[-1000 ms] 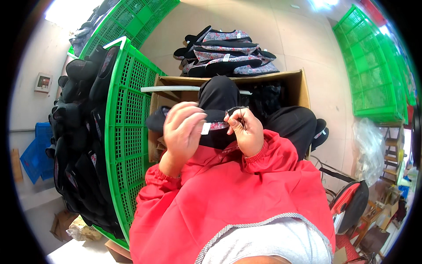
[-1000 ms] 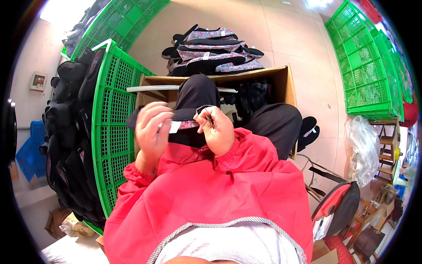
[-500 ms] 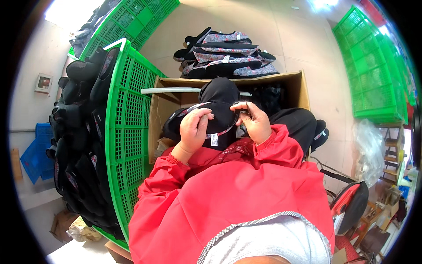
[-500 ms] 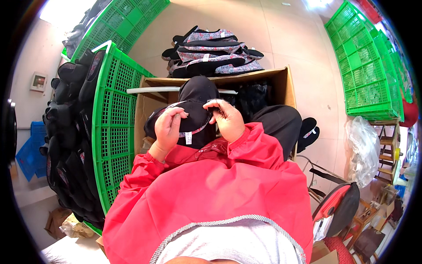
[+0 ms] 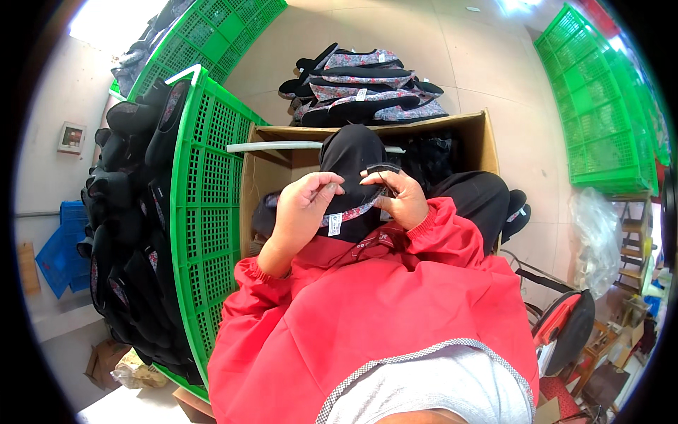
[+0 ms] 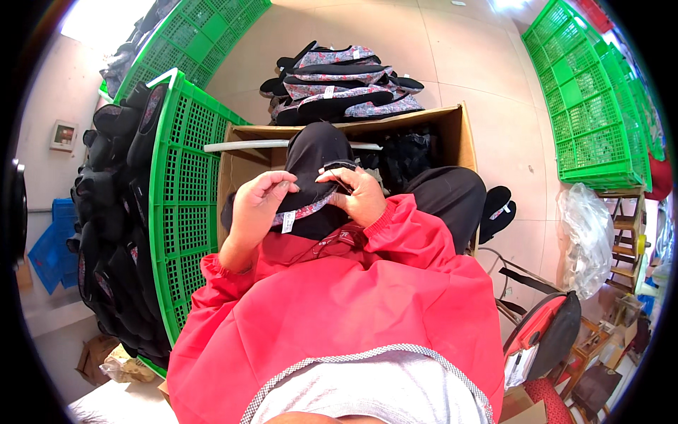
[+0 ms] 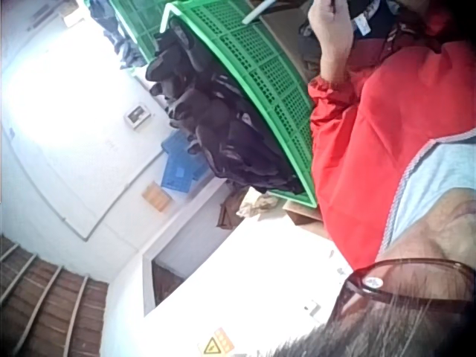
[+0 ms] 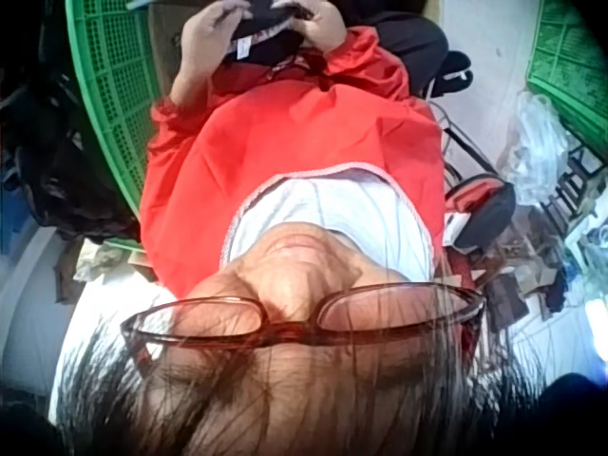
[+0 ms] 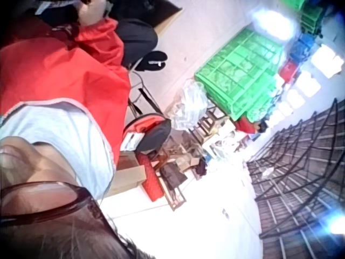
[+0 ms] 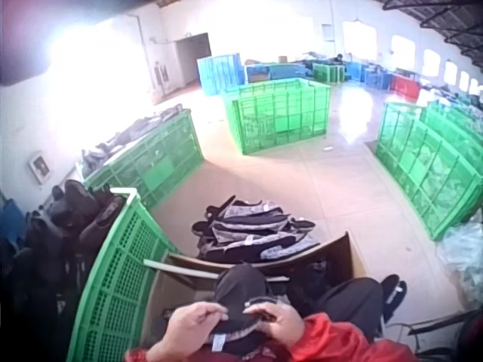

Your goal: The person sits on the floor and sews the upper fabric onto the sole of a slipper using a needle and thread. They repeatedly pick up slippers from a cardboard box, stitch the parts together, and place the finished items into a green plastic crate.

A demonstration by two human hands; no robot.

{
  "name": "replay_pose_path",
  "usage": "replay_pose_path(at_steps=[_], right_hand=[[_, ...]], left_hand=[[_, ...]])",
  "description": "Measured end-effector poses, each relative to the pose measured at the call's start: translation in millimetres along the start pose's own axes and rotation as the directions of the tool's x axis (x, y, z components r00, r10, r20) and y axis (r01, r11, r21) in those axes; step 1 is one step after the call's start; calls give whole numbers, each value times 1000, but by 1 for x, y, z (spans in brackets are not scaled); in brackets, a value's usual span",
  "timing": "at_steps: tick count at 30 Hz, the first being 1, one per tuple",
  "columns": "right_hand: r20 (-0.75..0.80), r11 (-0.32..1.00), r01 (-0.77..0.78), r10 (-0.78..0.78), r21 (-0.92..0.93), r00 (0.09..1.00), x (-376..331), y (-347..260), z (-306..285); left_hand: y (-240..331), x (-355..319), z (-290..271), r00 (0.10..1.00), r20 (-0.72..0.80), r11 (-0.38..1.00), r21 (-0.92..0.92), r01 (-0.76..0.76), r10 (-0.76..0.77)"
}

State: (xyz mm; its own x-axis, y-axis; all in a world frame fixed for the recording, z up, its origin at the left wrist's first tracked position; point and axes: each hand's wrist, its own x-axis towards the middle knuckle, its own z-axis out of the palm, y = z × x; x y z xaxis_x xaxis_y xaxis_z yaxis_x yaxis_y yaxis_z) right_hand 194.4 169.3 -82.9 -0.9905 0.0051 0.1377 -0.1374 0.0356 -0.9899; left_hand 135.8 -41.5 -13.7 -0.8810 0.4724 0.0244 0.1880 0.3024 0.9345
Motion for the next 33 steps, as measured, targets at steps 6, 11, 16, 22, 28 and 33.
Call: replay_pose_path(at_steps=[6, 11, 16, 22, 28, 33], right_hand=[[29, 981, -184, 183, 60, 983, -16, -14, -6], [11, 976, -152, 152, 157, 988, -23, -7, -5], [12, 892, -224, 239, 392, 971, -28, -12, -6], [19, 897, -285, 296, 337, 955, -36, -4, -6], [85, 893, -321, 310, 315, 947, -37, 8, -16], [193, 887, -413, 377, 207, 906, -34, -9, -42]], left_hand=[[35, 4, -8, 964, 170, 974, 129, 185, -205], [46, 11, 8, 973, 232, 954, 293, -61, -9], [38, 16, 19, 966, 214, 916, 339, -214, 146], [33, 15, 32, 965, 182, 903, 353, -245, 190], [32, 12, 37, 995, 97, 985, 168, -27, 11], [26, 10, 39, 994, 36, 994, -15, 107, -107]])
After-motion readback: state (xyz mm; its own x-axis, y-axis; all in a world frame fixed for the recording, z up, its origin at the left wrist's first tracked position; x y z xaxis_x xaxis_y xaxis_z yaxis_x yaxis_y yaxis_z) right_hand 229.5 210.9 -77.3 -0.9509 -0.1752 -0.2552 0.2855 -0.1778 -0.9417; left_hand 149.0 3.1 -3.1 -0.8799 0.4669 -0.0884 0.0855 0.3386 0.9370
